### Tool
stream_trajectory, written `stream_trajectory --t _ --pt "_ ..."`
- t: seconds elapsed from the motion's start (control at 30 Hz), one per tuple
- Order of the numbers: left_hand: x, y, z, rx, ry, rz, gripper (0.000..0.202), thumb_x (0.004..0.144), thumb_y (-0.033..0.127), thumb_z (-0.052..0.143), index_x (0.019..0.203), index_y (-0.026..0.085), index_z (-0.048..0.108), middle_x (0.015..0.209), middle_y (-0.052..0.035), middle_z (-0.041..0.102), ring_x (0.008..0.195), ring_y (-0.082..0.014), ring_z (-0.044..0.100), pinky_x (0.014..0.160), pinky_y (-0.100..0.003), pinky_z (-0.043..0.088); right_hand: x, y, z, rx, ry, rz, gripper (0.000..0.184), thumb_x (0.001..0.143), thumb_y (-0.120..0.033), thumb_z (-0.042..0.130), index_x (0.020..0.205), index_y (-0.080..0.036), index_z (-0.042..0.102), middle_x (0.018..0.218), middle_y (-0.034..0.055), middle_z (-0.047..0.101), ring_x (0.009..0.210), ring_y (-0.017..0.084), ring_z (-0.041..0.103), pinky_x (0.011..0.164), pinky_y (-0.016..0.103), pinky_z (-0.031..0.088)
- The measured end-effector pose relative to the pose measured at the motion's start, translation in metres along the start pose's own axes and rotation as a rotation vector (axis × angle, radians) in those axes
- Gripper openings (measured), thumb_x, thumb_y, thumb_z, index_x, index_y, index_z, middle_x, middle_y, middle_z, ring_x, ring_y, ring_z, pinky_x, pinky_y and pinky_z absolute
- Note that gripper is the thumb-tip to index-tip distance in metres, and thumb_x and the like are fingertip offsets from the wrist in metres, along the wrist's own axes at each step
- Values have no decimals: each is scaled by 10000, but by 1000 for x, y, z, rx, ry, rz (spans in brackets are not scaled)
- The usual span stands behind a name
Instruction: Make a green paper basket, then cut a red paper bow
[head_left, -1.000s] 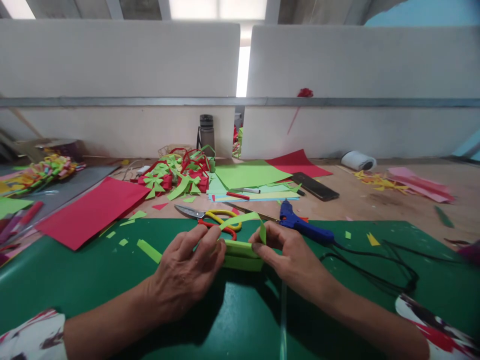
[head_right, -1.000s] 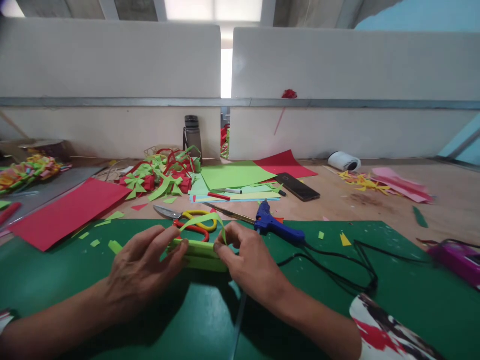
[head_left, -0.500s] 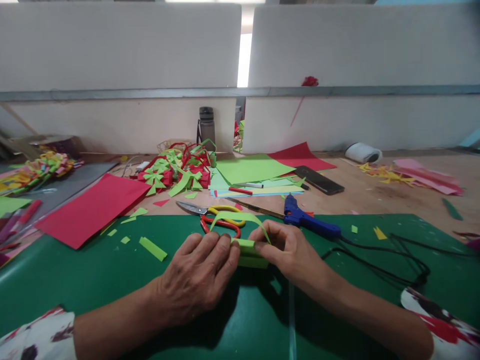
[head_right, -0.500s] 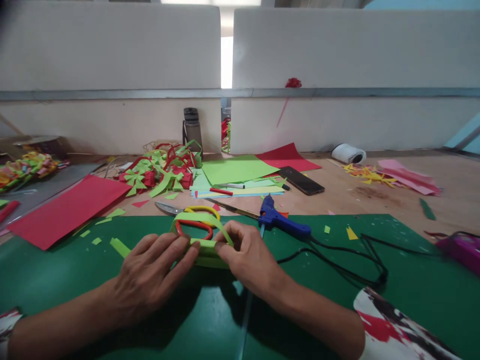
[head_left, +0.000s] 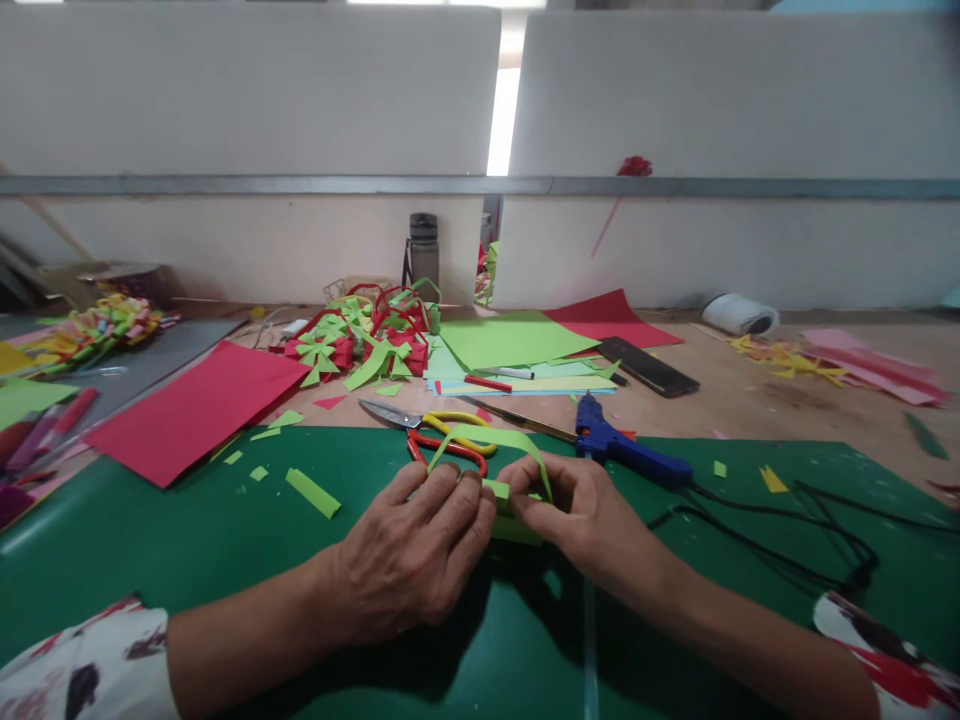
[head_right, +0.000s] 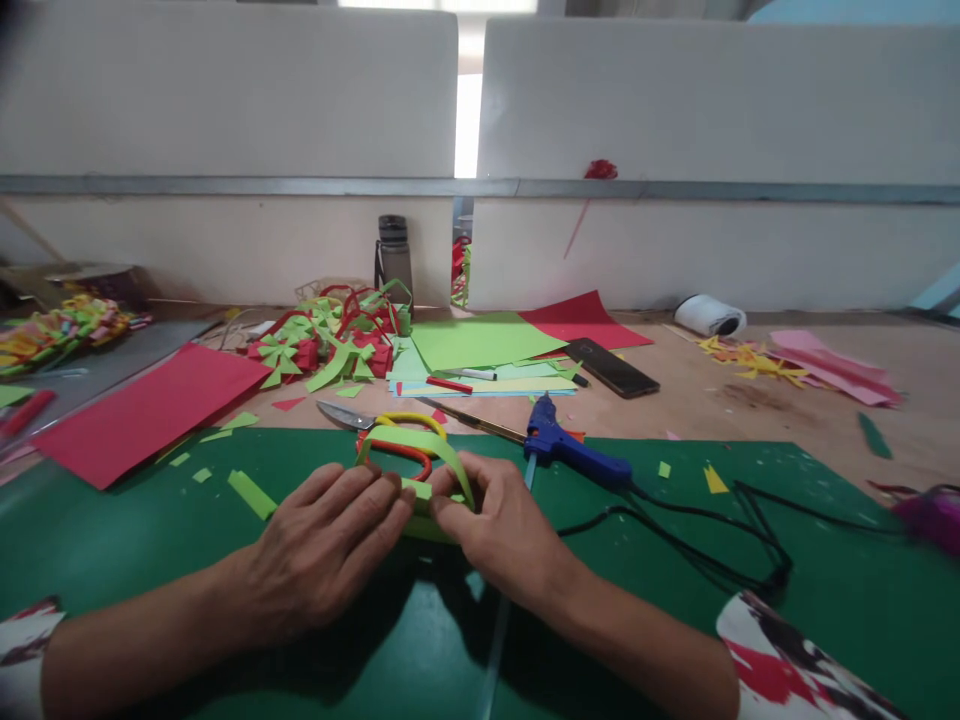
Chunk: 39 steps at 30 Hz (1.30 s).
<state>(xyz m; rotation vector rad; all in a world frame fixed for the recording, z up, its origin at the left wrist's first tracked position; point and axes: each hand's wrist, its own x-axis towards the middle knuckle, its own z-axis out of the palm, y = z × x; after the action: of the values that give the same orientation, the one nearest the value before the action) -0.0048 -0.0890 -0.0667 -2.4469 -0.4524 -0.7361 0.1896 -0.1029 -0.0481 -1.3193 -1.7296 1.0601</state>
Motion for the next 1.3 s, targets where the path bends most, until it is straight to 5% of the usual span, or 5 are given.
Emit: stream_trajectory --t 0.27,0.57,0.97,1.13,1.3 --pt "0 -3 1 -36 -44 -29 267 899 143 367 1044 63 576 965 -140 612 892 -252 555 707 -389 430 -2 6 0 -54 -28 -58 169 659 -101 629 786 -191 566 754 -46 571 714 127 514 650 223 414" --pt "-4 -8 0 21 -18 -69 269 884 129 396 1078 59 569 994 -151 612 892 -262 551 739 -403 428 -4 12 -5 -214 0 -178 795 671 -87 642 1381 -232 315 1194 78 579 977 219 579 861 361 453" --pt "1 1 -4 48 -11 -98 273 880 99 381 1012 112 620 875 -94 629 805 -215 540 877 -457 338 -14 9 -16 -291 118 -203 546 701 -87 646 1190 -236 454 1011 28 636 968 189 601 866 339 468" --pt "1 4 -3 59 17 -126 269 875 90 387 991 118 628 860 -80 620 823 -199 531 995 -527 251 -12 13 -20 -400 263 -526 111 817 -96 539 801 -207 538 950 51 615 927 174 599 816 307 484" --pt "2 2 -1 15 -14 -115 251 874 106 394 1001 108 611 850 -96 603 798 -218 517 947 -594 322 -12 20 -20 -656 190 -693 211 870 -103 461 1008 -181 599 1133 128 595 1067 216 558 850 355 491"
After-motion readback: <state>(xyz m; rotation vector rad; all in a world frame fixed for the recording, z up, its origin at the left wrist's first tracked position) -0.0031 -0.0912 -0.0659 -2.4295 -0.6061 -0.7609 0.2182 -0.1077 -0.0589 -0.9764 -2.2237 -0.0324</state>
